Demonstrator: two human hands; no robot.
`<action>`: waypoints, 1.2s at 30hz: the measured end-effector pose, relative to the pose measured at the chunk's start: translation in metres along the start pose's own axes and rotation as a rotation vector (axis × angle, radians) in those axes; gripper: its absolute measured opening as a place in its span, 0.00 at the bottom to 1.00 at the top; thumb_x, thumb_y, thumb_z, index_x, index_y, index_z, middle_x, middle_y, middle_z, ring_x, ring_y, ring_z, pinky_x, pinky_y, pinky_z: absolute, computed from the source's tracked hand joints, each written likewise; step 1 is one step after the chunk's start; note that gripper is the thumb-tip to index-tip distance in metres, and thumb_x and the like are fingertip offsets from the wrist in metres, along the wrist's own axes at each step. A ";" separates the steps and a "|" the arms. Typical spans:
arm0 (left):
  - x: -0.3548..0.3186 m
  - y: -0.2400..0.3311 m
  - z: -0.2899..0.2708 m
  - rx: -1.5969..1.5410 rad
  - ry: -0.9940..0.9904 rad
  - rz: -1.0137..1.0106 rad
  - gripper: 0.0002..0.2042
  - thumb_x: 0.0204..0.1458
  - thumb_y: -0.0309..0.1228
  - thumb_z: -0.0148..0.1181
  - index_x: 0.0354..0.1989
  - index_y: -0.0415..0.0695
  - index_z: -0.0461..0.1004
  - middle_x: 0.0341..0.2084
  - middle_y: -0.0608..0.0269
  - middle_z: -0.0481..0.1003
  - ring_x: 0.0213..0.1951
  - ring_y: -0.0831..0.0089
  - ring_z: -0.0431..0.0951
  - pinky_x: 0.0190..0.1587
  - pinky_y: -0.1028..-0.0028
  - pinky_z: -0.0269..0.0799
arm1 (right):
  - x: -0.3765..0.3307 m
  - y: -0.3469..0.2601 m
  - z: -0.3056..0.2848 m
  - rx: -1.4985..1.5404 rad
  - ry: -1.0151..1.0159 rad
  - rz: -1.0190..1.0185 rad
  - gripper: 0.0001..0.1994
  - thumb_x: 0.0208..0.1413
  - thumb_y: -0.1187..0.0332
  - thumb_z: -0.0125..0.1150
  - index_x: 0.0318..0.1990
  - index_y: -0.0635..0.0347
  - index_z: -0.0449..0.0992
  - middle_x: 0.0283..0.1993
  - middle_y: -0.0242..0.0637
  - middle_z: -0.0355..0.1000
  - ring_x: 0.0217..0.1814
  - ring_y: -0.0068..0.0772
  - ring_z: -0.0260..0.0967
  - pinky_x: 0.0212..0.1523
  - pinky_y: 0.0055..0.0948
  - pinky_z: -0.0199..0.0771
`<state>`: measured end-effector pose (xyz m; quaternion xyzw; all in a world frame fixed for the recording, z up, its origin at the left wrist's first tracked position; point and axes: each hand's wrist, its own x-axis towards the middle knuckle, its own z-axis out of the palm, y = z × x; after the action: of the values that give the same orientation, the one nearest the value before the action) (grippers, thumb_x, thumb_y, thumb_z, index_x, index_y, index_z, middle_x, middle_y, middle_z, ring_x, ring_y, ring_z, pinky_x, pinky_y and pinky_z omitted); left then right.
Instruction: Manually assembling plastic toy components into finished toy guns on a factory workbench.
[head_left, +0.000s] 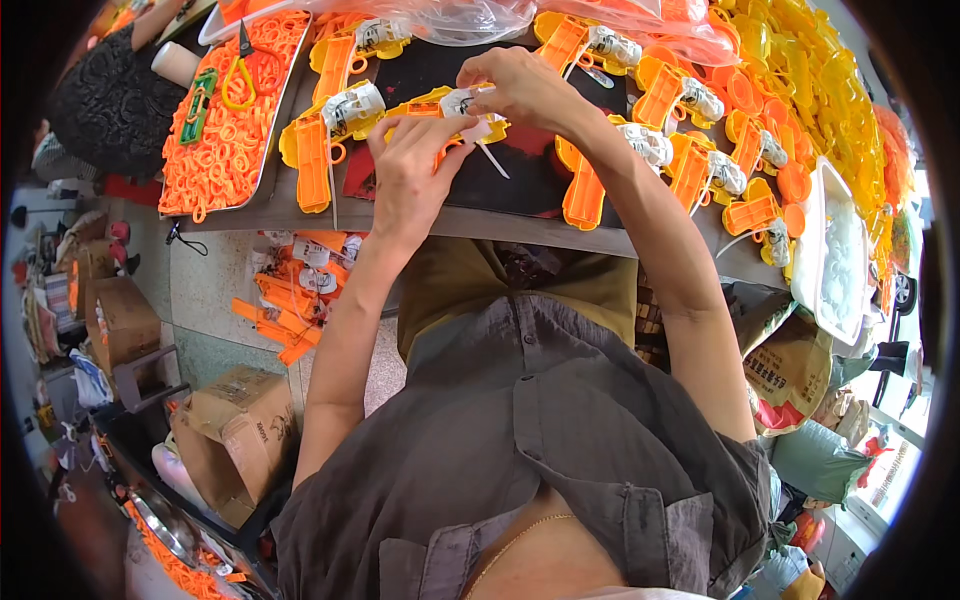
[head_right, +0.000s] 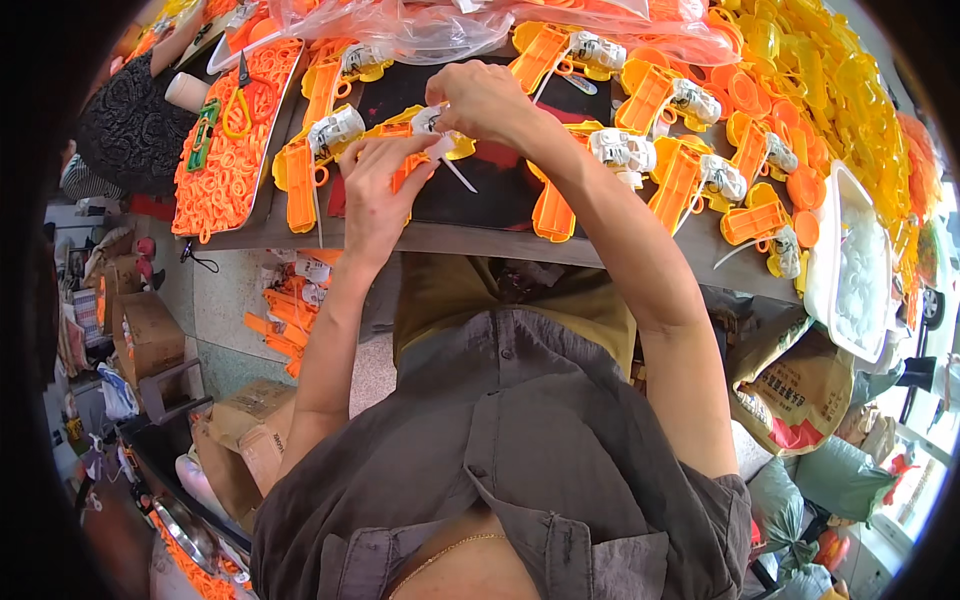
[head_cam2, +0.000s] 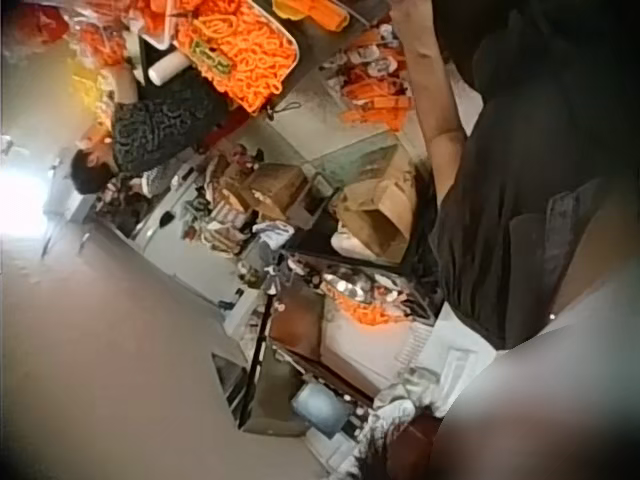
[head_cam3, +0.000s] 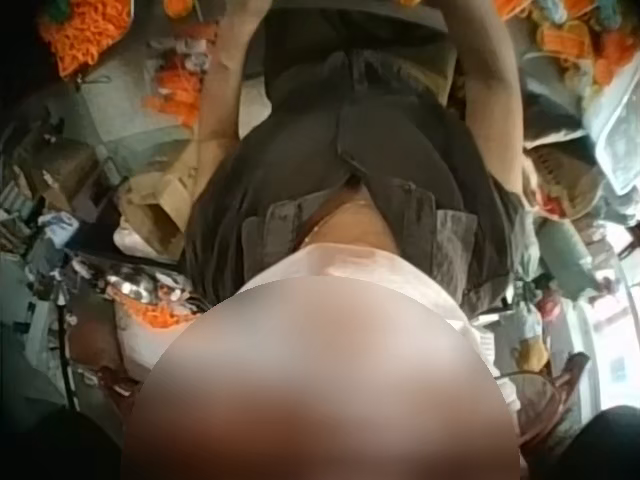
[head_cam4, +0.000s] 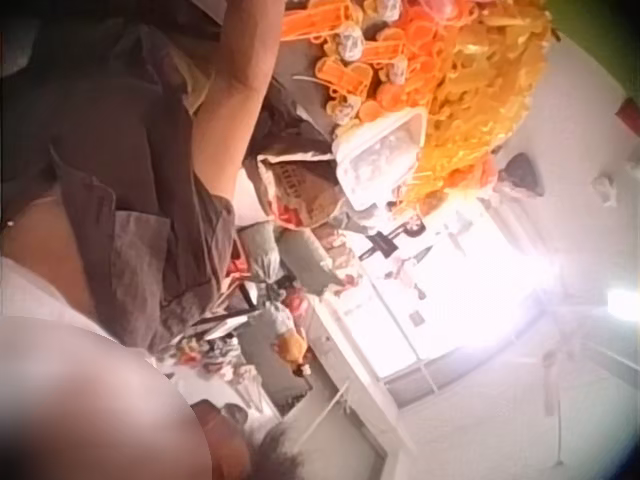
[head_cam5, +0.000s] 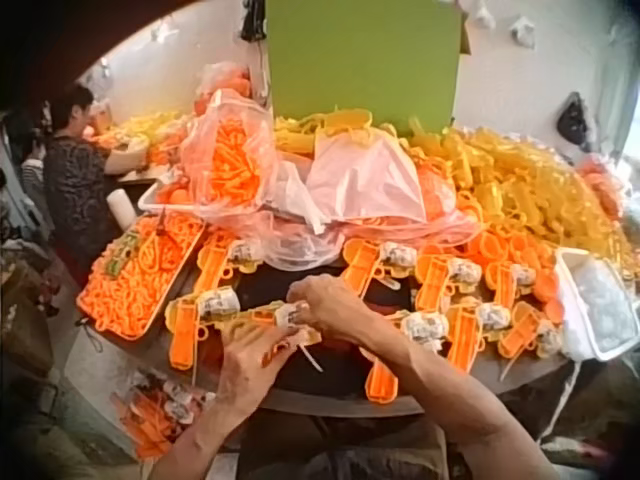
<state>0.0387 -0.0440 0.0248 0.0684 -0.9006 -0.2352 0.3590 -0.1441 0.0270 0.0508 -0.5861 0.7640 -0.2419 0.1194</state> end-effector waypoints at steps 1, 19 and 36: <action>0.004 -0.003 0.003 0.001 -0.003 0.002 0.11 0.48 0.27 0.65 0.41 0.46 0.78 0.34 0.68 0.79 0.39 0.70 0.76 0.54 0.64 0.58 | 0.001 0.000 0.000 -0.018 -0.001 0.008 0.17 0.44 0.63 0.62 0.41 0.63 0.79 0.43 0.46 0.78 0.46 0.49 0.75 0.49 0.40 0.73; 0.019 -0.011 0.007 0.275 -0.259 0.382 0.13 0.47 0.25 0.62 0.42 0.51 0.77 0.34 0.71 0.75 0.42 0.69 0.73 0.54 0.61 0.60 | -0.001 -0.010 0.002 -0.069 0.011 0.073 0.13 0.43 0.64 0.65 0.39 0.55 0.81 0.36 0.41 0.78 0.43 0.44 0.75 0.47 0.39 0.72; -0.008 -0.011 0.006 0.301 -0.063 0.139 0.10 0.48 0.29 0.65 0.40 0.47 0.78 0.41 0.63 0.73 0.45 0.63 0.71 0.51 0.62 0.62 | -0.005 -0.006 0.008 -0.070 0.071 0.017 0.15 0.42 0.65 0.69 0.39 0.56 0.80 0.36 0.43 0.78 0.43 0.46 0.75 0.45 0.41 0.72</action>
<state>0.0401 -0.0490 0.0107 0.0517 -0.9391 -0.0745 0.3316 -0.1342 0.0284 0.0470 -0.5745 0.7807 -0.2345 0.0736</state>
